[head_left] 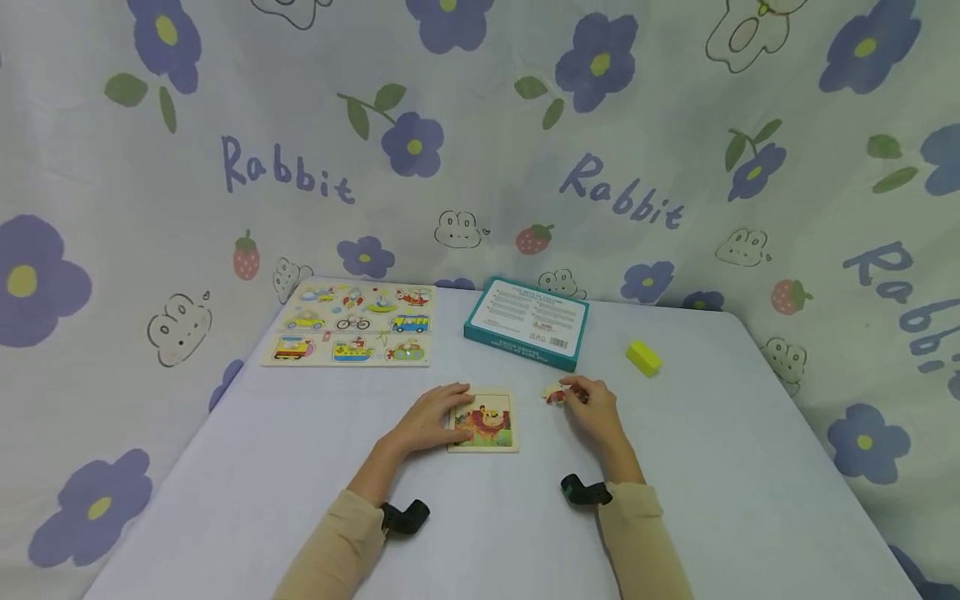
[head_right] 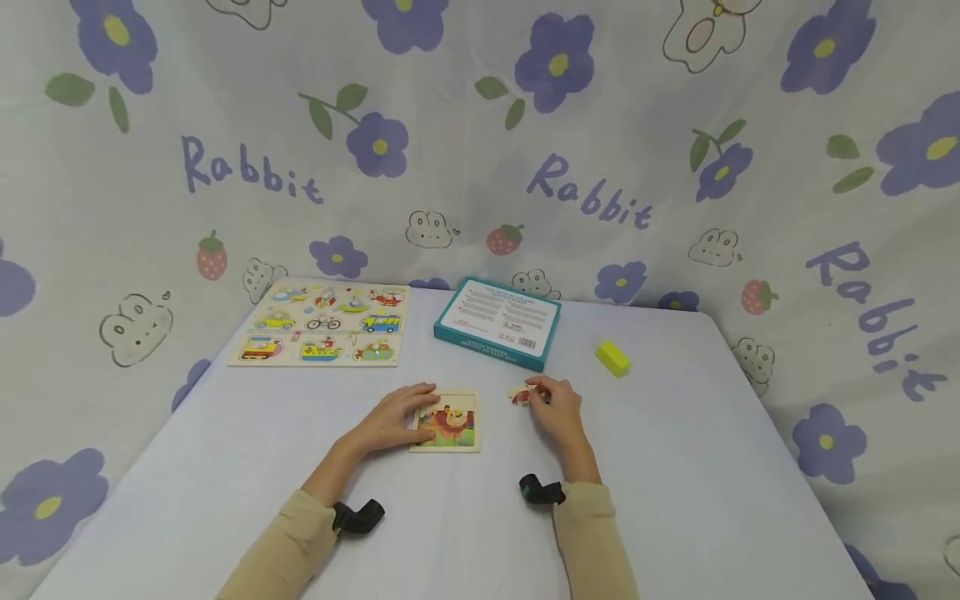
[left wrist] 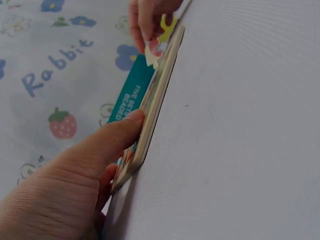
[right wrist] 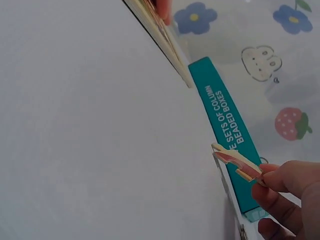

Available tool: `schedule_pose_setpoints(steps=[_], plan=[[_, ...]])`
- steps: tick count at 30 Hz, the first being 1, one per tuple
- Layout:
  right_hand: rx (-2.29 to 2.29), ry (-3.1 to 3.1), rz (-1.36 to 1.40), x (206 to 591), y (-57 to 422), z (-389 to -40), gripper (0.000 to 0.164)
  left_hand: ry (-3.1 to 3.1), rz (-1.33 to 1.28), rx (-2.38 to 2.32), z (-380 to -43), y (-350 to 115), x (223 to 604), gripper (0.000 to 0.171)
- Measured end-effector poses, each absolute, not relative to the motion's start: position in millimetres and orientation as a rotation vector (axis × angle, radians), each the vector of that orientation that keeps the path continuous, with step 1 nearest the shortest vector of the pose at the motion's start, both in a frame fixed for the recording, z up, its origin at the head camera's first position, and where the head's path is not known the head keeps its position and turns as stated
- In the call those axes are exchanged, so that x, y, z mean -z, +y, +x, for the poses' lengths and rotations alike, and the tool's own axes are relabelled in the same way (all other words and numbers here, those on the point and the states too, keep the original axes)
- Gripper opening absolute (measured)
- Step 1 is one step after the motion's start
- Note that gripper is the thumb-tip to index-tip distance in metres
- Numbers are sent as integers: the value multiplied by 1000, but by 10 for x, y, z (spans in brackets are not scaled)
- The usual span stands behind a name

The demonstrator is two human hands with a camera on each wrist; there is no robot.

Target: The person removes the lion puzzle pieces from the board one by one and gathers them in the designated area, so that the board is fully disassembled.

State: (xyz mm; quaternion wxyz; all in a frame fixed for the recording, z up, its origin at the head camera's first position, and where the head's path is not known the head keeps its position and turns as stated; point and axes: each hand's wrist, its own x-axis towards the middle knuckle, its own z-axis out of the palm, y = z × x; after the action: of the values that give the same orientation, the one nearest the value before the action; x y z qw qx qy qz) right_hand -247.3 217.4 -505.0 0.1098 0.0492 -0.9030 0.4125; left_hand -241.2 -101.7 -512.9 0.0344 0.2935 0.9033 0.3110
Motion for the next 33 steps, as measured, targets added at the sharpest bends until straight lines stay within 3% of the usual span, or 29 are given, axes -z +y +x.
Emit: schedule_pose_setpoints(steps=[33], plan=[[-1047, -2784, 157, 5054, 2345, -2462, 20, 2796, 941, -927, -2415, -988, 5100, 65]])
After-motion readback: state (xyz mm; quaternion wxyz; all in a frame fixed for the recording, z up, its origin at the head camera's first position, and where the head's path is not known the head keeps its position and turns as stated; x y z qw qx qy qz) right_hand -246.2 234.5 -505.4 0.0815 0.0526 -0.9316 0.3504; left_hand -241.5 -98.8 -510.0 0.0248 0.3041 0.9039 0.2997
